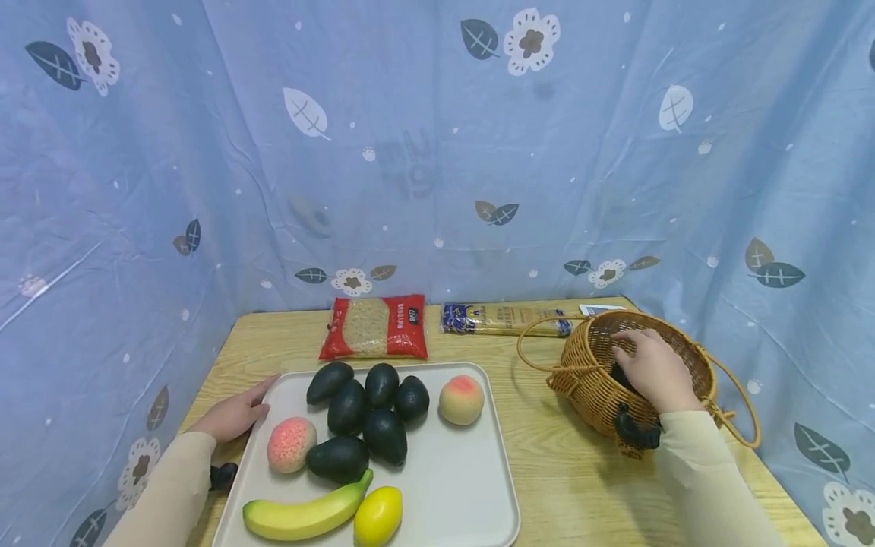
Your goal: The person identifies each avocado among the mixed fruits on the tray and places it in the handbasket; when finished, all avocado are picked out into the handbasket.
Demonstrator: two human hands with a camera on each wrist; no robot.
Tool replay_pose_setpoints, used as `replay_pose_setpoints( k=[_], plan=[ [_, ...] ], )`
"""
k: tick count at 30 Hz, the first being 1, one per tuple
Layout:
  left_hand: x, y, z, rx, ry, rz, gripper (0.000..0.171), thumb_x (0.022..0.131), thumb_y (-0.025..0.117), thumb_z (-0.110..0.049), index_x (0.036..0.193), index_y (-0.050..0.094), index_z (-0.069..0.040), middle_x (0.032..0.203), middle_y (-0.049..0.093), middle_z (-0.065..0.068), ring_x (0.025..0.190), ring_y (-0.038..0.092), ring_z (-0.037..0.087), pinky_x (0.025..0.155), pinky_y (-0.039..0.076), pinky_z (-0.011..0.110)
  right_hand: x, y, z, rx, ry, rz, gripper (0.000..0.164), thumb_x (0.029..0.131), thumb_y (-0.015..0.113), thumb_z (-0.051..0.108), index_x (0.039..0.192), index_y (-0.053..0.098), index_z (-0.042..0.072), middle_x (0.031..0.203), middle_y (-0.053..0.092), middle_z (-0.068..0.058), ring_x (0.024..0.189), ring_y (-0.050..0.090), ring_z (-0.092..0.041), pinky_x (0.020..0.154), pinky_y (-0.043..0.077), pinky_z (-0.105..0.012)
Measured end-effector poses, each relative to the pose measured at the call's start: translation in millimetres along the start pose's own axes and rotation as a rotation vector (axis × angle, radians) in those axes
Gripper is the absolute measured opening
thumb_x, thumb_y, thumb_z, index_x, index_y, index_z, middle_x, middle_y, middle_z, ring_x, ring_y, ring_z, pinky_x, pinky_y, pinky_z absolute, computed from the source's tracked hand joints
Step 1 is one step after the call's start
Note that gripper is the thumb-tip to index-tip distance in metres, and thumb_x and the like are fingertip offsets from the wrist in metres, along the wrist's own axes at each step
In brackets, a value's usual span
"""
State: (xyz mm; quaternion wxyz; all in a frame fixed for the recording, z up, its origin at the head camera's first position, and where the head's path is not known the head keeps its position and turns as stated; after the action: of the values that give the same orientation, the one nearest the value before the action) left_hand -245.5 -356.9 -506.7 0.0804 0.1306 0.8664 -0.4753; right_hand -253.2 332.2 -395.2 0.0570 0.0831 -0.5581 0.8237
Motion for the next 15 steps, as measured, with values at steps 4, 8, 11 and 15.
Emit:
replay_pose_setpoints(
  k=[4, 8, 11, 15],
  plan=[
    [-1.4, 0.1, 2.5, -0.008, -0.012, 0.000, 0.069, 0.109, 0.052, -0.026, 0.167, 0.020, -0.007, 0.157, 0.036, 0.038, 0.137, 0.038, 0.065, 0.106, 0.033, 0.079, -9, -2, 44, 0.098, -0.104, -0.173, 0.027, 0.103, 0.063, 0.010, 0.128, 0.071, 0.003, 0.125, 0.059, -0.026, 0.088, 0.070, -0.036, 0.063, 0.053, -0.051],
    [-2.7, -0.6, 2.8, -0.008, -0.016, -0.002, 0.069, 0.109, 0.052, -0.027, 0.167, 0.020, -0.007, 0.157, 0.036, 0.039, 0.137, 0.038, 0.065, 0.106, 0.033, 0.080, -17, 15, 96, 0.216, -0.251, -0.150, 0.025, 0.101, 0.066, 0.005, 0.125, 0.072, 0.006, 0.122, 0.064, -0.016, 0.098, 0.071, -0.031, 0.070, 0.057, -0.044],
    [-3.6, -0.6, 0.8, -0.007, -0.014, -0.004, 0.069, 0.110, 0.052, -0.027, 0.167, 0.020, -0.008, 0.157, 0.036, 0.038, 0.137, 0.039, 0.064, 0.106, 0.034, 0.079, -25, 39, 133, 0.291, -0.349, -0.060, 0.029, 0.099, 0.071, 0.004, 0.128, 0.072, 0.008, 0.122, 0.064, -0.011, 0.101, 0.070, -0.028, 0.074, 0.060, -0.038],
    [-4.2, 1.2, -3.3, 0.002, 0.006, -0.011, 0.067, 0.110, 0.051, -0.025, 0.167, 0.021, -0.007, 0.155, 0.039, 0.039, 0.134, 0.043, 0.064, 0.105, 0.036, 0.077, -38, 73, 178, 0.419, -0.463, 0.085, 0.039, 0.094, 0.076, 0.002, 0.132, 0.069, 0.010, 0.122, 0.063, -0.009, 0.101, 0.068, -0.026, 0.076, 0.061, -0.030]
  ],
)
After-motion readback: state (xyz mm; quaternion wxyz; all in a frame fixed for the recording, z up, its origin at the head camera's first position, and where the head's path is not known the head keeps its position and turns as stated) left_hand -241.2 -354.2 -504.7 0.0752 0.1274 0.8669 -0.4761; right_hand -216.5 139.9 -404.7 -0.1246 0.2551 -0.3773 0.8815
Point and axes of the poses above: each hand's wrist, its own x-axis towards the middle knuckle, its own y-axis out of the palm, z = x × y, the point moved 2 cm from there along x, towards the middle knuckle
